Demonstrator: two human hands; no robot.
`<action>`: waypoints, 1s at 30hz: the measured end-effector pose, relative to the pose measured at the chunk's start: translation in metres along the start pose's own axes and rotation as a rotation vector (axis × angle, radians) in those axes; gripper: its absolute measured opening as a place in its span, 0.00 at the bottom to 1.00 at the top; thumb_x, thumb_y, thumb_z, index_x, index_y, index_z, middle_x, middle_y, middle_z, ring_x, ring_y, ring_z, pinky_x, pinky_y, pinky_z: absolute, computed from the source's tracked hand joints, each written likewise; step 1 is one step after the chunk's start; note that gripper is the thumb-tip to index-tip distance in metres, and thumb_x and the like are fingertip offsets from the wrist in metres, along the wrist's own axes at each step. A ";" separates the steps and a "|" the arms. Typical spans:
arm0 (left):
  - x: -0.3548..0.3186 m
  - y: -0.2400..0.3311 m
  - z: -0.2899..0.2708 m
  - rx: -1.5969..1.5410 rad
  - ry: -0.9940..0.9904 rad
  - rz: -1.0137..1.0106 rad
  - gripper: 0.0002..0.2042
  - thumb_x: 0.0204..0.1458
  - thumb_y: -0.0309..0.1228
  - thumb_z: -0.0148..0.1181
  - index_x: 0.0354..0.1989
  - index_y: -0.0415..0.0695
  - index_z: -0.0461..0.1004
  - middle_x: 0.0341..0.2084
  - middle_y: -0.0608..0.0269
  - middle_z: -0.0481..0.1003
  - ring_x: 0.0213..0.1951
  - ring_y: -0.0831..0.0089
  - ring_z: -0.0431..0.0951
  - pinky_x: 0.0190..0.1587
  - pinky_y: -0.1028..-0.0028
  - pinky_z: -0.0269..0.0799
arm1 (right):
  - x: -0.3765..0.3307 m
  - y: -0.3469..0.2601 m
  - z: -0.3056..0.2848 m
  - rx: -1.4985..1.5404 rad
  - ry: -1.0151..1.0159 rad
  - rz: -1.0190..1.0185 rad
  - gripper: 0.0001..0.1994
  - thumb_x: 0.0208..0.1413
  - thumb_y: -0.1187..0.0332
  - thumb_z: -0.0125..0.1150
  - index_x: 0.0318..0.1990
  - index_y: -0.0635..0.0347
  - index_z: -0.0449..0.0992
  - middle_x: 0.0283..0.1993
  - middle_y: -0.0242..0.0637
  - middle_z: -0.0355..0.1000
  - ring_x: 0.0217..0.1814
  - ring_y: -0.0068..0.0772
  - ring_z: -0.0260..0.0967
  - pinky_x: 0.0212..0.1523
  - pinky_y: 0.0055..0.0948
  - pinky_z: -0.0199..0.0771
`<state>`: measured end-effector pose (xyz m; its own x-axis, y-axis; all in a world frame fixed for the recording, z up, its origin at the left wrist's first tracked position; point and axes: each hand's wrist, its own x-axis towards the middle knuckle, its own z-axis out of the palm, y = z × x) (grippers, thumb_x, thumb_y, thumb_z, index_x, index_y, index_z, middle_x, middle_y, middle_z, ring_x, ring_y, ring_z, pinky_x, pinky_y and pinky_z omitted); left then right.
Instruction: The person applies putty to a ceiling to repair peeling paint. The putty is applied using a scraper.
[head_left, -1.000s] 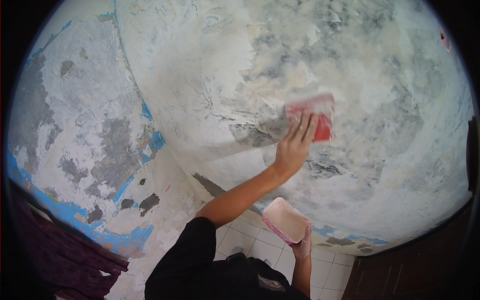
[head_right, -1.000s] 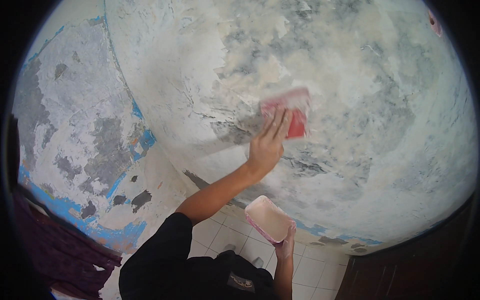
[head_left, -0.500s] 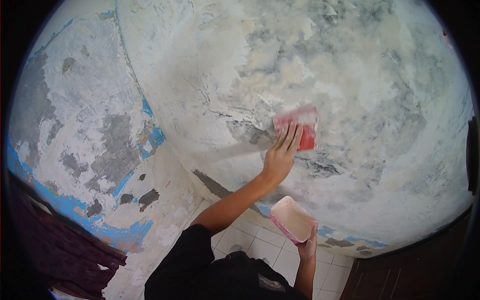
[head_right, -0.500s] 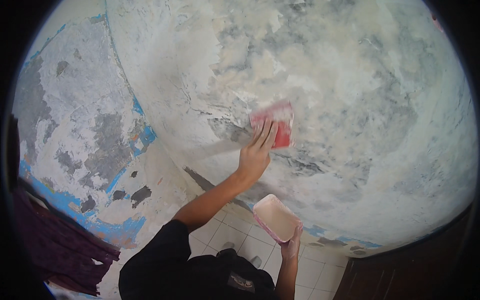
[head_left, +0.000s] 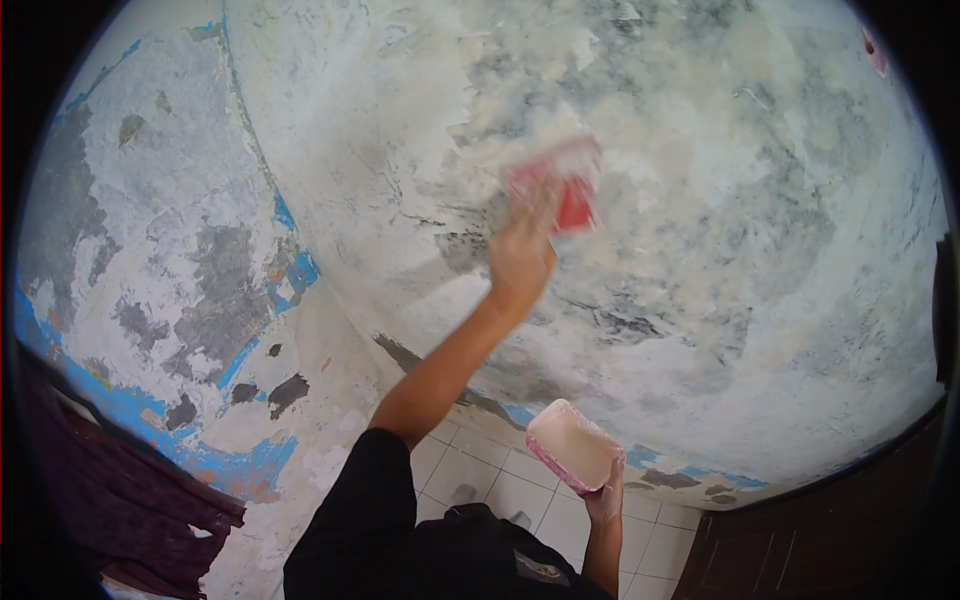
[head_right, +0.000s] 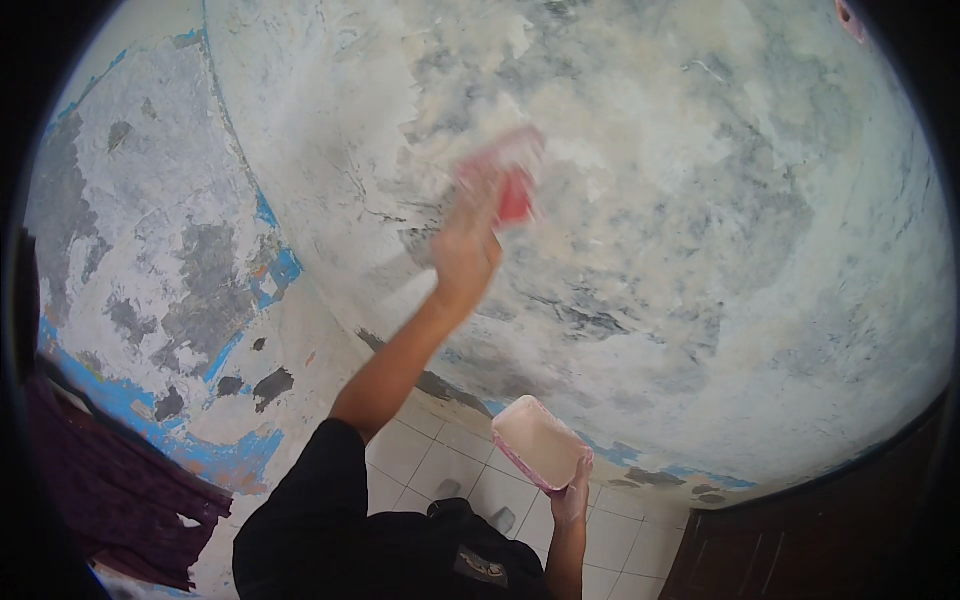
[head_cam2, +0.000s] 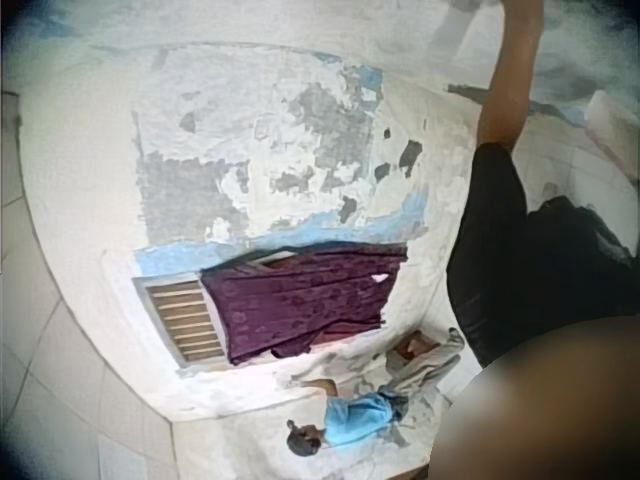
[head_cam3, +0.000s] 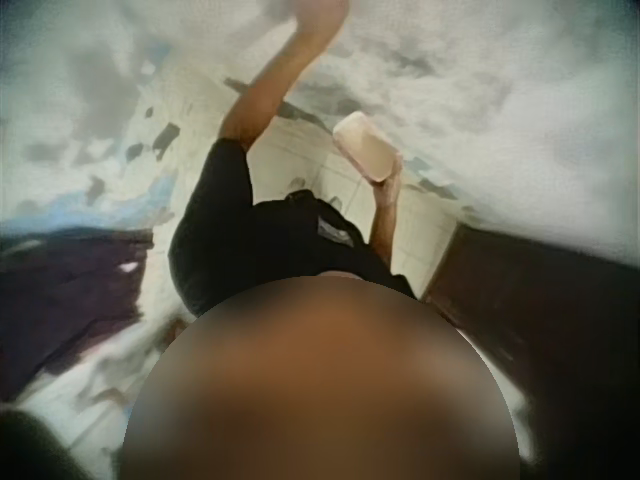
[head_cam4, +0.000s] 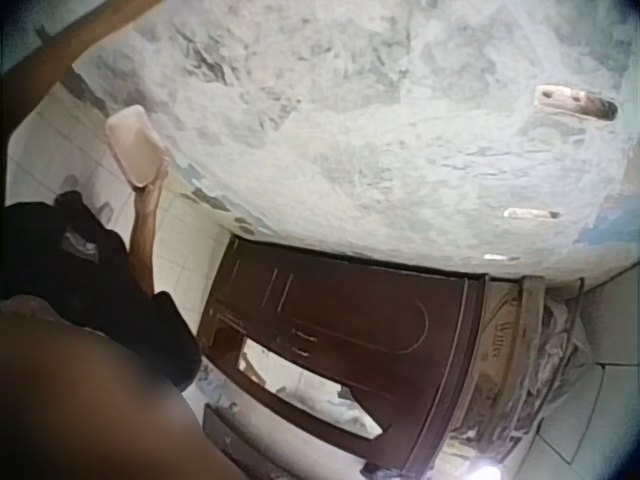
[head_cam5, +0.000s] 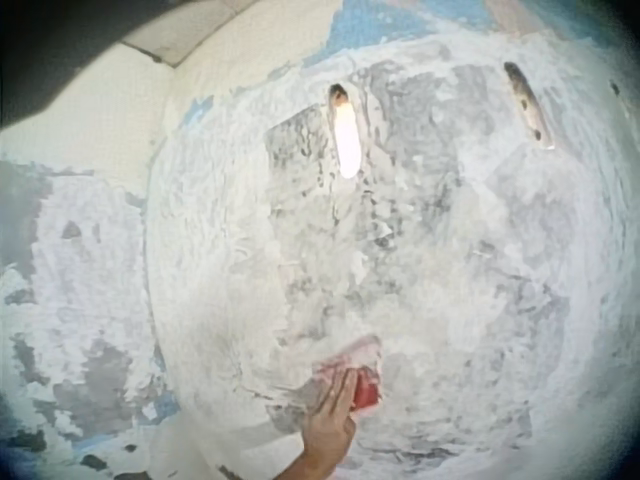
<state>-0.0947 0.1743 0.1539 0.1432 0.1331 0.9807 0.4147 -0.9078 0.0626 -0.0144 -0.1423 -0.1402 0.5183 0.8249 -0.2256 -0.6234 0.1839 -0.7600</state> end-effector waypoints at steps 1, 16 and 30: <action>-0.026 0.010 0.009 -0.049 -0.069 0.021 0.36 0.47 0.13 0.55 0.70 0.47 0.66 0.63 0.48 0.72 0.60 0.48 0.76 0.58 0.60 0.77 | 0.000 0.000 -0.002 0.003 0.006 -0.001 0.34 0.67 0.36 0.46 0.71 0.44 0.57 0.70 0.36 0.62 0.70 0.41 0.64 0.57 0.50 0.77; -0.065 -0.041 0.019 0.180 -0.073 -0.039 0.35 0.45 0.11 0.53 0.68 0.37 0.65 0.67 0.46 0.66 0.65 0.48 0.71 0.64 0.57 0.72 | -0.005 -0.017 -0.035 0.050 0.077 -0.035 0.31 0.68 0.40 0.49 0.71 0.44 0.57 0.70 0.34 0.61 0.72 0.43 0.61 0.62 0.54 0.72; -0.027 -0.045 -0.041 -0.198 0.159 -0.709 0.28 0.57 0.15 0.48 0.70 0.35 0.64 0.56 0.42 0.76 0.49 0.62 0.83 0.47 0.71 0.77 | 0.004 0.001 -0.006 -0.045 -0.011 0.035 0.34 0.67 0.36 0.46 0.72 0.44 0.58 0.70 0.34 0.63 0.69 0.41 0.64 0.57 0.50 0.76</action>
<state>-0.1541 0.1948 0.1326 -0.2357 0.6671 0.7067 0.1877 -0.6823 0.7066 -0.0094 -0.1422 -0.1459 0.4902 0.8363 -0.2458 -0.6135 0.1307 -0.7788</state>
